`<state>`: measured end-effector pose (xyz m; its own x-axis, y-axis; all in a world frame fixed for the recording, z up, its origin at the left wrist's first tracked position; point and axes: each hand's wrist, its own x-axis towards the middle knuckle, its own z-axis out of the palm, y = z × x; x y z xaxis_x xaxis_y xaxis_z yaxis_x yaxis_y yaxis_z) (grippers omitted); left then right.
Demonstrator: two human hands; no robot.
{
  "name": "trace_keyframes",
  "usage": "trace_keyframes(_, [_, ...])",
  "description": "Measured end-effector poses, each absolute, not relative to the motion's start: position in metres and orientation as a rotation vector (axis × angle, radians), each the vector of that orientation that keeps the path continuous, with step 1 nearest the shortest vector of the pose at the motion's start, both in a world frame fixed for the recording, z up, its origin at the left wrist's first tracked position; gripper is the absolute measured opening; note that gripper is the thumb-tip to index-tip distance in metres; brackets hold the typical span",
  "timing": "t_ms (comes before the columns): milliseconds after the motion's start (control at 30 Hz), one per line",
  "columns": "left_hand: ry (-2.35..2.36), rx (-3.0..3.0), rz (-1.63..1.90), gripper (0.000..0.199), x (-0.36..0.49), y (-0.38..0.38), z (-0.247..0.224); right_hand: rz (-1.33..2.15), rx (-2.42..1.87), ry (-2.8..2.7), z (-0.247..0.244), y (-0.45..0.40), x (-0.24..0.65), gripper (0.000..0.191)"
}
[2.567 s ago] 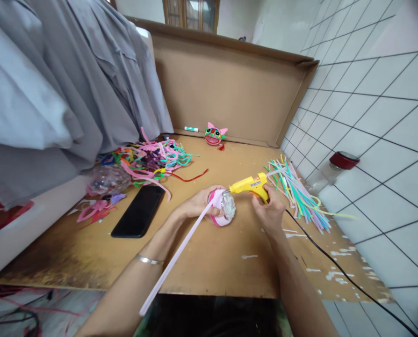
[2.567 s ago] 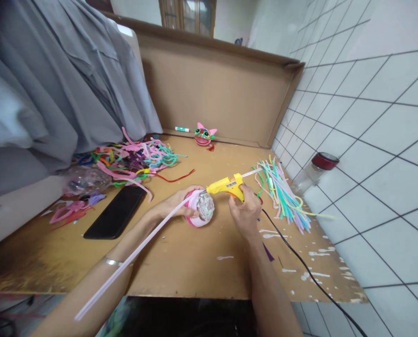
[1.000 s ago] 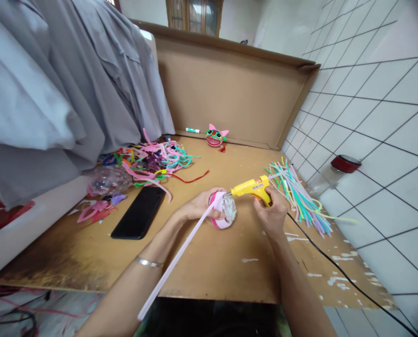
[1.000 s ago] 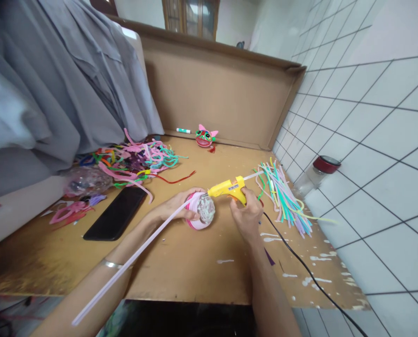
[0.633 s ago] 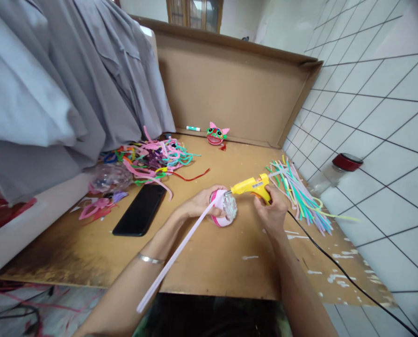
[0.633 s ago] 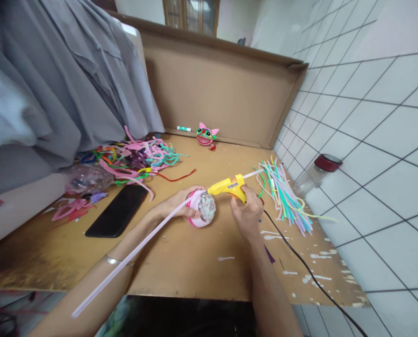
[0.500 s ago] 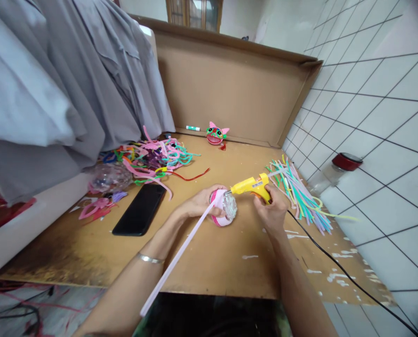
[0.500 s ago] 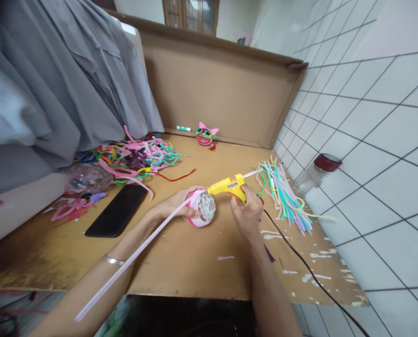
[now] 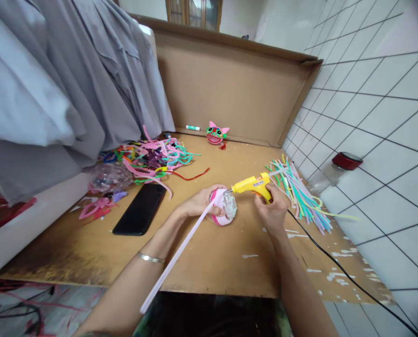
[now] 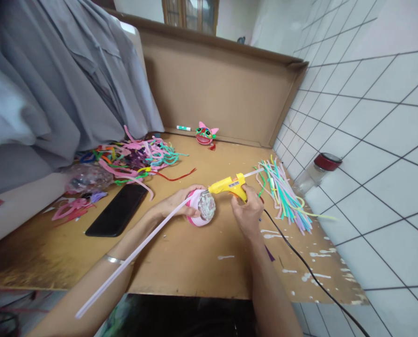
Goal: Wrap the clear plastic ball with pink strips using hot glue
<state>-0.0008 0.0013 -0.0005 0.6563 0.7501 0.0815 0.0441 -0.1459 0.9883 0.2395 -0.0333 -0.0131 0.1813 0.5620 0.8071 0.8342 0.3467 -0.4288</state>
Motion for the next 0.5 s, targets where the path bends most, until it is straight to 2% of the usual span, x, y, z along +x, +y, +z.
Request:
trace_keyframes(300, [0.657, 1.586, 0.695, 0.073, -0.0004, 0.0011, -0.0002, -0.259, -1.354, -1.475, -0.0155, -0.0339, 0.238, 0.024])
trace_keyframes(500, [0.666, 1.594, 0.697, 0.071, -0.0008, 0.0007, 0.0005, -0.068, -1.399, -1.374, -0.0146, -0.0317, 0.2352, 0.03])
